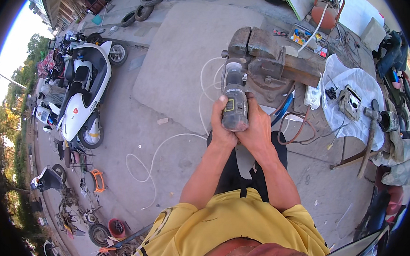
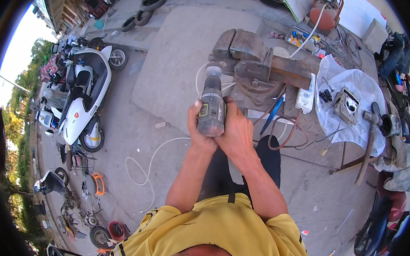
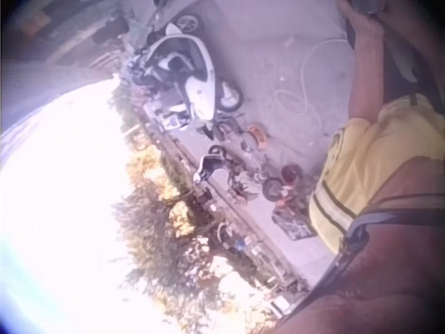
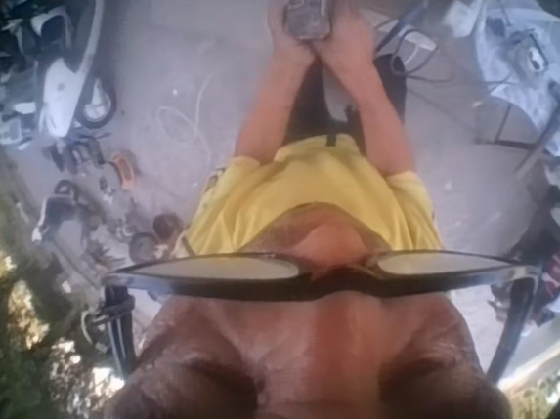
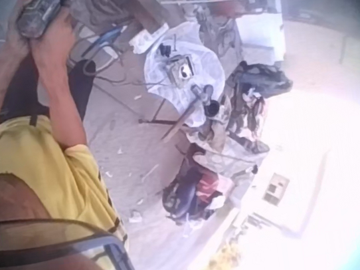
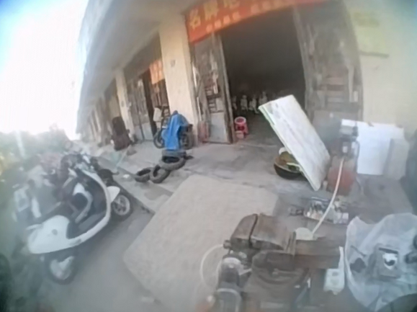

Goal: The person uses a cordless drill to bore a hole into a metal rod clamped in a bench vise. They briefly remove the drill bit, swap it for another, and then continue drilling the same rod.

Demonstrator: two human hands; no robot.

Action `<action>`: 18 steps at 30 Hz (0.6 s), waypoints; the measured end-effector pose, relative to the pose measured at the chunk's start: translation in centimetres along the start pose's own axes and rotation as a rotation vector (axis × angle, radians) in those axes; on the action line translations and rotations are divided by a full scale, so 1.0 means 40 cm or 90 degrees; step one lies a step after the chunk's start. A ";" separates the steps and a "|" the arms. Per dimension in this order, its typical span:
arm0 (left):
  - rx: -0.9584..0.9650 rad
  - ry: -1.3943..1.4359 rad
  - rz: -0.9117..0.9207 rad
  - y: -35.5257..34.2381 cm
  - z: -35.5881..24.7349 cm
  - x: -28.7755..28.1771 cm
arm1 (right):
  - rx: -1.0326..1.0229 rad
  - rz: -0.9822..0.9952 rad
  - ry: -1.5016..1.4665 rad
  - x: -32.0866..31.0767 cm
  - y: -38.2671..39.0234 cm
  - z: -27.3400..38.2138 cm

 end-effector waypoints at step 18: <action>0.001 -0.020 0.006 0.002 -0.003 0.009 | 0.012 0.006 -0.015 -0.003 -0.001 -0.005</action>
Point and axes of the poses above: each hand's wrist, its own y-axis away from the middle knuckle, its own x-axis out of the palm, z = x × y, the point moved 5 cm from there along -y, towards the middle knuckle, and after that the axes turned 10 degrees about y, right-handed, at the moved point
